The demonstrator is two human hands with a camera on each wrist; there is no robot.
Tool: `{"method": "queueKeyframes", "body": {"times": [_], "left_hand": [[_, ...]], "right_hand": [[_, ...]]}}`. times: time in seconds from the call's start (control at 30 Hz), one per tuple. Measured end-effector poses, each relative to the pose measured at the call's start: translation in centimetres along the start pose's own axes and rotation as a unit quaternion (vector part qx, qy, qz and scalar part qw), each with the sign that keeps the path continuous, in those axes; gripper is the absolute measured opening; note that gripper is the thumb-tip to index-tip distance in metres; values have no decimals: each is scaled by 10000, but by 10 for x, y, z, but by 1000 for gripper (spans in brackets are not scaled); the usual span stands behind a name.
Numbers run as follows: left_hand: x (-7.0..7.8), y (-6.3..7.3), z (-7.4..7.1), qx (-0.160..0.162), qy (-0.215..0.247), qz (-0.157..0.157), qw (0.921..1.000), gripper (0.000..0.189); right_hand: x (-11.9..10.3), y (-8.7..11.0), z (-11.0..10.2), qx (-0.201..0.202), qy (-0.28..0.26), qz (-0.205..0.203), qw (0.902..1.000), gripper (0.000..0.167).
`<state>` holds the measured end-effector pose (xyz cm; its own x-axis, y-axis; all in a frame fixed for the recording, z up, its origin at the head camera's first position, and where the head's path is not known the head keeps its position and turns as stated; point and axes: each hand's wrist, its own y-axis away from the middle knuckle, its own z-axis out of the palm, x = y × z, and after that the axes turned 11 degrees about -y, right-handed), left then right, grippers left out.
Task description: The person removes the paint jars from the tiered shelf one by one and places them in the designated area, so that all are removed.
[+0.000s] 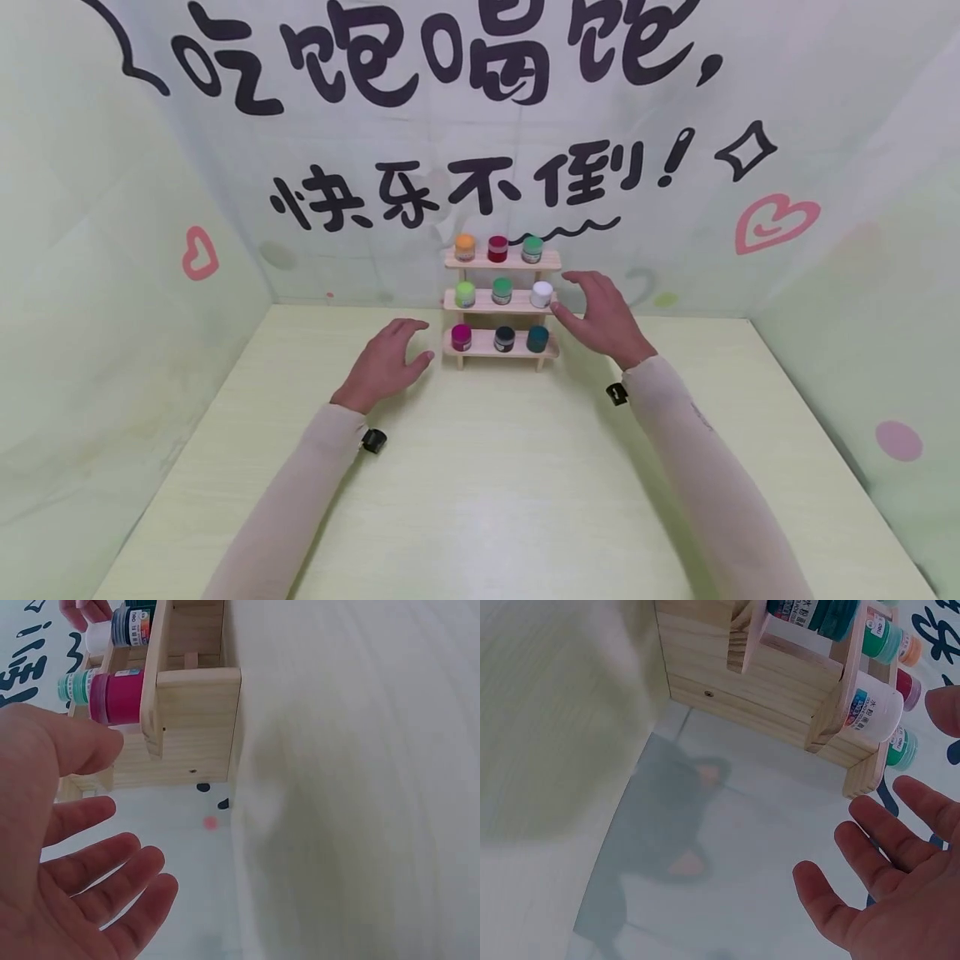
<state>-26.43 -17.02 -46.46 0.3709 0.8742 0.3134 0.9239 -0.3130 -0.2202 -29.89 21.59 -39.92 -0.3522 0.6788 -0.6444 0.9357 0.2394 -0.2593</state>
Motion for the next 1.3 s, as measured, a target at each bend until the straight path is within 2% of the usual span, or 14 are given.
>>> {"method": "queueKeyframes", "body": {"times": [0.2,0.37,0.6,0.83,1.0,1.2,1.3], "left_hand": [[0,-4,12,21,570,-93,9983,51],[-2,-9,24,3,1045,-196,9943,46],[5,-12,29,-82,1836,-401,9821,43],[14,-15,30,-171,2341,-778,9690,34],[16,-20,33,-203,2796,-1141,9531,34],[19,-27,35,-341,3620,-1388,9212,37],[19,-28,34,-419,3880,-1415,9098,40]], "right_hand": [[-5,-12,4,285,-230,-228,9991,60],[-8,-22,5,387,-357,-260,9983,58],[-10,-38,5,474,-506,-211,9974,55],[-13,-55,9,589,-801,-366,9944,50],[-21,-63,12,607,-1171,-223,9910,47],[-25,-73,14,655,-1362,-164,9884,49],[-25,-77,17,662,-1463,-100,9870,49]]}}
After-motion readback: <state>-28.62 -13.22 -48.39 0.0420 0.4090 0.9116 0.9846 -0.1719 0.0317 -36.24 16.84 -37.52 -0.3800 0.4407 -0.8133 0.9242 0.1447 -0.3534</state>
